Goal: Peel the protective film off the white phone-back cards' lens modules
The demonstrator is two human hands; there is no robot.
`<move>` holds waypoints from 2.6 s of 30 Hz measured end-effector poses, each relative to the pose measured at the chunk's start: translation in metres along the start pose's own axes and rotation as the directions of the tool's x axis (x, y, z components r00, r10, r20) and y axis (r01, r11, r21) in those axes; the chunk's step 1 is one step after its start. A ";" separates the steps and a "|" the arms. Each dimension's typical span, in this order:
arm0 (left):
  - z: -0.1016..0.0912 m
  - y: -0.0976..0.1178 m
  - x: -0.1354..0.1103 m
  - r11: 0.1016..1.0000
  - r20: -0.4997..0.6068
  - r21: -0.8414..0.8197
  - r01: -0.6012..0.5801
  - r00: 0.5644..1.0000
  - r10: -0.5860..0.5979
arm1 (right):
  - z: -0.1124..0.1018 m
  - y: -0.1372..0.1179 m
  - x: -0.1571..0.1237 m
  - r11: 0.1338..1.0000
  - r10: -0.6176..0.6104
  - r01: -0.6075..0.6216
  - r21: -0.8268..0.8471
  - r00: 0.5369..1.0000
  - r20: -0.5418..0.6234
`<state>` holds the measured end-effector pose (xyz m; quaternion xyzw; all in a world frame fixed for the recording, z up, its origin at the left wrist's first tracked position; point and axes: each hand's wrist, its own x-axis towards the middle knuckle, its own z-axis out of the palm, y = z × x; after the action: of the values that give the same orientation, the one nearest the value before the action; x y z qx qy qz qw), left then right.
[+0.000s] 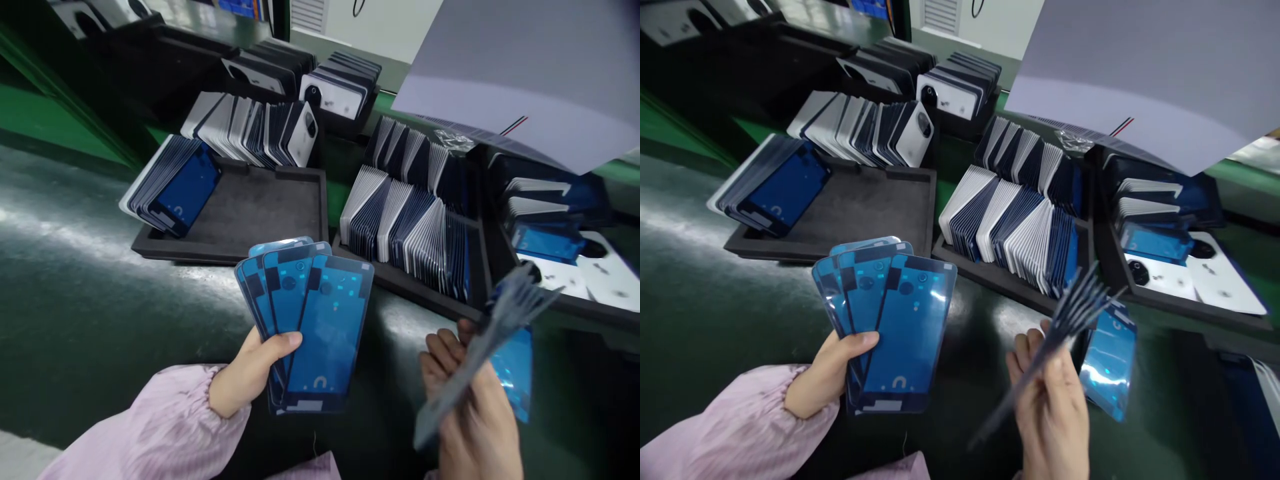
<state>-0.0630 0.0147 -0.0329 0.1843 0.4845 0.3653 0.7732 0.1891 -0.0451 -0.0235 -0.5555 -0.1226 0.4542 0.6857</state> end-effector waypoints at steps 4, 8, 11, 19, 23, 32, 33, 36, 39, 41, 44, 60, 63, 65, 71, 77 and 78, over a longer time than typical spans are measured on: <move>0.007 0.001 -0.001 0.999 0.038 0.036 -0.019 0.999 0.017 | 0.005 0.019 -0.015 0.996 0.071 -0.067 -0.056 0.995 0.073; 0.006 0.001 0.001 0.998 0.068 0.065 -0.020 0.998 0.016 | 0.012 0.052 -0.029 0.966 0.202 -0.176 -0.190 0.971 0.131; 0.002 0.004 0.004 0.999 0.085 0.046 0.023 0.996 -0.027 | 0.011 0.052 -0.023 0.969 0.184 -0.164 -0.184 0.978 0.100; 0.009 0.015 0.001 0.997 0.094 0.082 0.005 0.995 -0.013 | -0.007 0.005 0.004 0.997 0.038 -0.038 -0.064 0.999 0.007; 0.012 0.010 -0.001 0.991 0.102 0.124 -0.042 0.994 0.030 | 0.000 0.030 -0.012 0.980 0.160 -0.140 -0.142 0.977 0.143; 0.007 0.013 0.005 0.997 0.094 0.058 0.044 0.994 -0.050 | 0.003 0.033 -0.003 0.987 0.101 -0.085 -0.140 0.988 0.115; 0.008 0.014 0.005 0.997 0.099 0.059 0.041 0.994 -0.047 | 0.000 0.025 0.001 0.993 0.053 -0.044 -0.110 0.996 0.078; 0.009 0.014 0.004 0.997 0.093 0.076 0.000 0.996 -0.007 | -0.006 0.008 0.008 0.999 0.001 0.001 -0.047 0.999 0.045; 0.007 0.012 0.003 0.990 0.065 0.130 -0.058 0.997 0.050 | -0.004 0.010 0.003 0.998 0.053 -0.048 -0.047 0.992 0.113; 0.005 0.010 0.003 0.981 0.071 0.170 -0.089 0.994 0.078 | 0.000 0.024 -0.005 0.992 0.108 -0.096 -0.086 0.981 0.162; 0.002 0.007 0.006 0.975 0.108 0.199 -0.101 0.991 0.080 | 0.006 0.048 -0.017 0.976 0.174 -0.142 -0.164 0.964 0.202; 0.012 0.017 -0.004 0.996 0.260 0.081 -0.040 0.966 0.017 | -0.005 0.002 0.004 0.983 -0.082 0.077 0.167 0.996 0.024; 0.007 0.014 -0.003 0.981 0.218 0.158 -0.112 0.973 0.076 | 0.002 0.015 -0.007 0.994 -0.027 0.015 0.113 0.995 0.100; 0.005 0.012 -0.002 0.972 0.223 0.189 -0.141 0.970 0.098 | 0.005 0.027 -0.015 0.998 -0.002 -0.008 0.066 0.990 0.143; 0.003 0.009 0.002 0.967 0.232 0.218 -0.131 0.969 0.079 | 0.009 0.053 -0.027 0.999 0.043 -0.040 -0.021 0.985 0.167; 0.004 0.007 -0.002 0.996 0.220 0.083 0.019 0.975 -0.037 | 0.000 0.041 -0.010 0.999 -0.034 0.034 0.034 0.999 0.015; 0.004 0.008 -0.002 0.997 0.202 0.064 0.034 0.978 -0.047 | -0.003 0.035 -0.005 0.997 -0.047 0.047 0.060 0.999 -0.005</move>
<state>-0.0626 0.0184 -0.0247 0.2340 0.4174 0.3138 0.8201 0.1711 -0.0522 -0.0533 -0.5325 -0.1207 0.4405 0.7126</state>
